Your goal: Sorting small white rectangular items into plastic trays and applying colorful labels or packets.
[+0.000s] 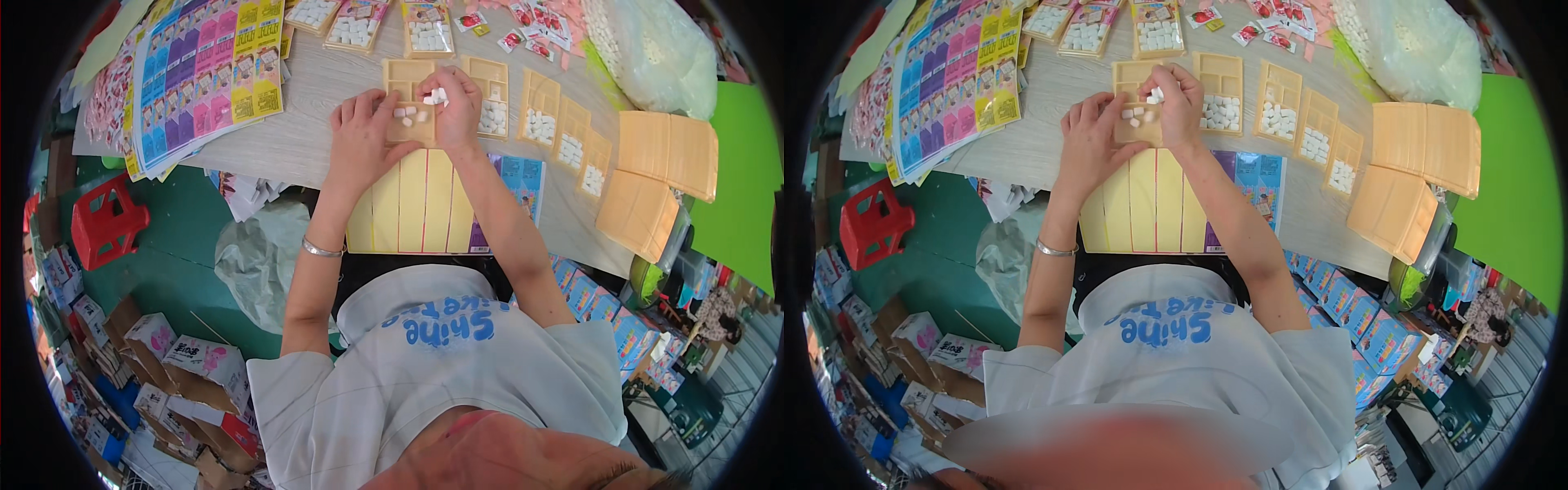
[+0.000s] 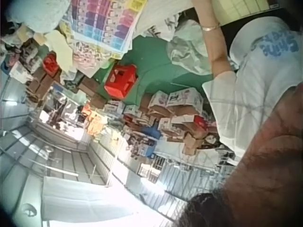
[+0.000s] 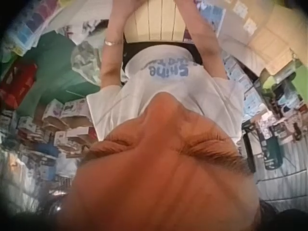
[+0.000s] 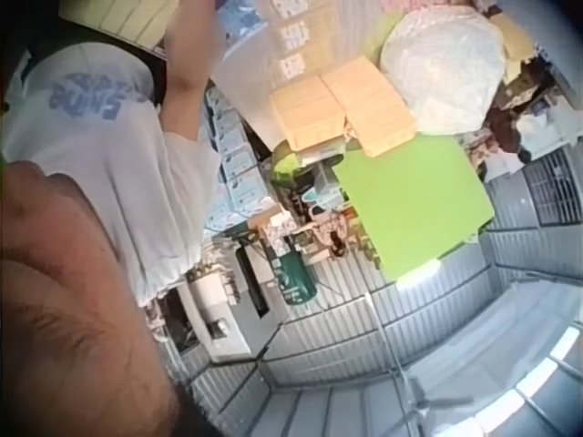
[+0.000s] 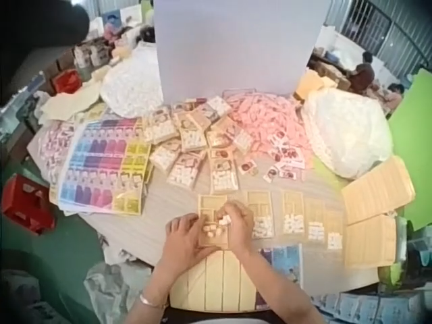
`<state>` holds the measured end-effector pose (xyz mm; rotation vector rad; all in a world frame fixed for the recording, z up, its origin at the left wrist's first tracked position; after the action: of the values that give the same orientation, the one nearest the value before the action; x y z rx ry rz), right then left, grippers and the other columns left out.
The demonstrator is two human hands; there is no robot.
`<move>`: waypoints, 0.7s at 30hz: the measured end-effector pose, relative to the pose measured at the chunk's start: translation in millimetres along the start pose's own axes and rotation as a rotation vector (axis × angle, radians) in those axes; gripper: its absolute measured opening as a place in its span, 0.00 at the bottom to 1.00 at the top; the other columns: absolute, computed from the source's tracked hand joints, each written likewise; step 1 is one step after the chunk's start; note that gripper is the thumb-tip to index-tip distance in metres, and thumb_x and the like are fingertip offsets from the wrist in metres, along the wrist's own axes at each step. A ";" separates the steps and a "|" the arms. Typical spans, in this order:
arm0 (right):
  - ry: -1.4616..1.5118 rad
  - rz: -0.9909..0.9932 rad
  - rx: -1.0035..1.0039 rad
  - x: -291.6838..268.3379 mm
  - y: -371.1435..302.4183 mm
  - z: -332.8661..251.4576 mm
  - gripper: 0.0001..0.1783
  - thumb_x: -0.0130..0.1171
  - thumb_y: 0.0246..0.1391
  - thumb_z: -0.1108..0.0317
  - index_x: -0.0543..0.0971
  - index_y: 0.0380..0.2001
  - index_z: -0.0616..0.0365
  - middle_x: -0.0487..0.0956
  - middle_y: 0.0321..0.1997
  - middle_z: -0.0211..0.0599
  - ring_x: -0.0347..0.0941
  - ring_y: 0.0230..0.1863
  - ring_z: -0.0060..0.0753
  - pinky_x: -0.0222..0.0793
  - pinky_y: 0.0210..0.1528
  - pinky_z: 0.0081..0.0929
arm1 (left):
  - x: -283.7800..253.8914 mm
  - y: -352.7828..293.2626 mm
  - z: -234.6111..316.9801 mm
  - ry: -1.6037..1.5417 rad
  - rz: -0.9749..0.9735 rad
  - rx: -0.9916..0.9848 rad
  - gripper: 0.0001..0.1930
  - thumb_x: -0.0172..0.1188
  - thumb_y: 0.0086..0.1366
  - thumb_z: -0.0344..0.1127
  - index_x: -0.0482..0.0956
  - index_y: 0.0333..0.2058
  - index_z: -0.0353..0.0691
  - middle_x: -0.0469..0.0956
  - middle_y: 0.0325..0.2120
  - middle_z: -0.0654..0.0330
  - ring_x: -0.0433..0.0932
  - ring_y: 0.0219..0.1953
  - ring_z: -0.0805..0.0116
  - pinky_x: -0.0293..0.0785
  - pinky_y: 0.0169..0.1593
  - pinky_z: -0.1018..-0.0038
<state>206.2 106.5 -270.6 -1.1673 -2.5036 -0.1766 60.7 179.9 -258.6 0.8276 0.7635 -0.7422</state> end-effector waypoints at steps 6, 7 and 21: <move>-0.085 -0.021 -0.052 11.4 -9.2 2.8 0.13 0.50 0.64 0.72 0.76 0.25 0.63 0.79 0.27 0.36 0.76 0.32 0.27 0.73 0.40 0.25 | 7.8 -4.3 4.0 -0.019 -0.026 -0.091 0.38 0.77 0.44 0.56 0.78 0.52 0.43 0.73 0.50 0.57 0.70 0.54 0.55 0.60 0.59 0.56; -0.080 -0.035 -0.042 10.4 -9.2 5.0 0.13 0.50 0.65 0.72 0.77 0.26 0.63 0.80 0.28 0.37 0.77 0.33 0.27 0.73 0.41 0.25 | 8.7 -4.2 5.2 -0.018 -0.017 -0.101 0.38 0.77 0.44 0.57 0.79 0.52 0.43 0.73 0.49 0.57 0.70 0.53 0.55 0.60 0.59 0.56; -0.957 0.490 -0.718 -151.0 52.9 -181.6 0.22 0.45 0.68 0.63 0.78 0.53 0.70 0.81 0.49 0.49 0.74 0.58 0.34 0.68 0.62 0.30 | 17.1 -19.2 23.2 0.080 -0.139 -0.061 0.44 0.67 0.58 0.56 0.64 0.67 0.38 0.62 0.69 0.51 0.59 0.70 0.48 0.53 0.70 0.45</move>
<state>385.6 -15.0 -162.9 -2.6239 -2.8464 -0.5056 60.7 146.8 -268.8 0.7579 0.9188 -0.8092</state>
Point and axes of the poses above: each hand's wrist, its own y-axis towards the middle knuckle, its own x-axis out of the palm, z = x × y, the point moved 3 cm from there along y, towards the middle knuckle
